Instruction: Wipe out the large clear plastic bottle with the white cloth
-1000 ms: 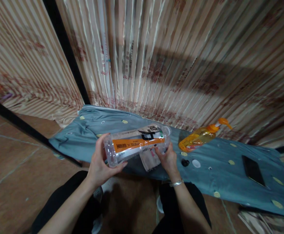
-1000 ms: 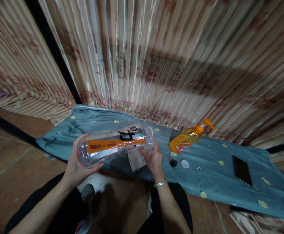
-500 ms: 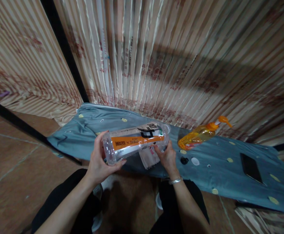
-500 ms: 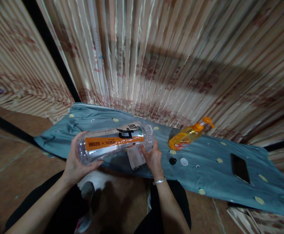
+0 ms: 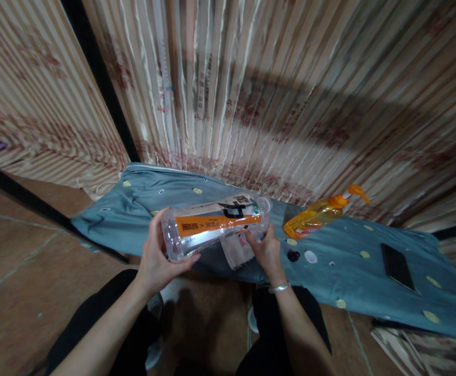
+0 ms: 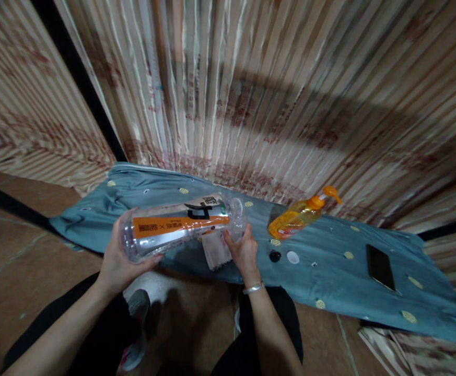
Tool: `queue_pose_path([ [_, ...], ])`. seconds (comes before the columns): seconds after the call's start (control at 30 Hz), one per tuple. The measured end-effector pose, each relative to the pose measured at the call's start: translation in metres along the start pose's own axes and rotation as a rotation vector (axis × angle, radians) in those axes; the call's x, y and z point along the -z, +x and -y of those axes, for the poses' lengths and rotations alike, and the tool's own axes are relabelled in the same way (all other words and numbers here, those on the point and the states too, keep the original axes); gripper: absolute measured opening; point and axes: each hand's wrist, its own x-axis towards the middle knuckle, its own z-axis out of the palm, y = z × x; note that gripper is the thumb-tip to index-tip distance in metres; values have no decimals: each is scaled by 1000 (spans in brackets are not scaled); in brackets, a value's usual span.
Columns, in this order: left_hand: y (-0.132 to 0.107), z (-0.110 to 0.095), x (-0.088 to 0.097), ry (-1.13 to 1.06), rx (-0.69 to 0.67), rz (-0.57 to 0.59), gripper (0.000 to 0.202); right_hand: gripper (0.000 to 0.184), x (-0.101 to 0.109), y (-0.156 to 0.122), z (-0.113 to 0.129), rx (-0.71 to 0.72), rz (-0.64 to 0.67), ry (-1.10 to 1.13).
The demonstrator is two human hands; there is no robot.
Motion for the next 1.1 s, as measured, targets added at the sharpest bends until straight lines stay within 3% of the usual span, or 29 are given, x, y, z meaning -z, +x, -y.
queue_pose_path([
  [0.3, 1, -2, 1, 14, 35, 10, 89, 57, 1, 1, 0, -15, 8, -29],
  [0.53, 2, -3, 2, 34, 26, -7, 91, 48, 4, 1, 4, -39, 23, -10],
  [1.1, 6, -3, 4, 75, 22, 8, 88, 52, 4, 2, 5, -32, 29, 8],
])
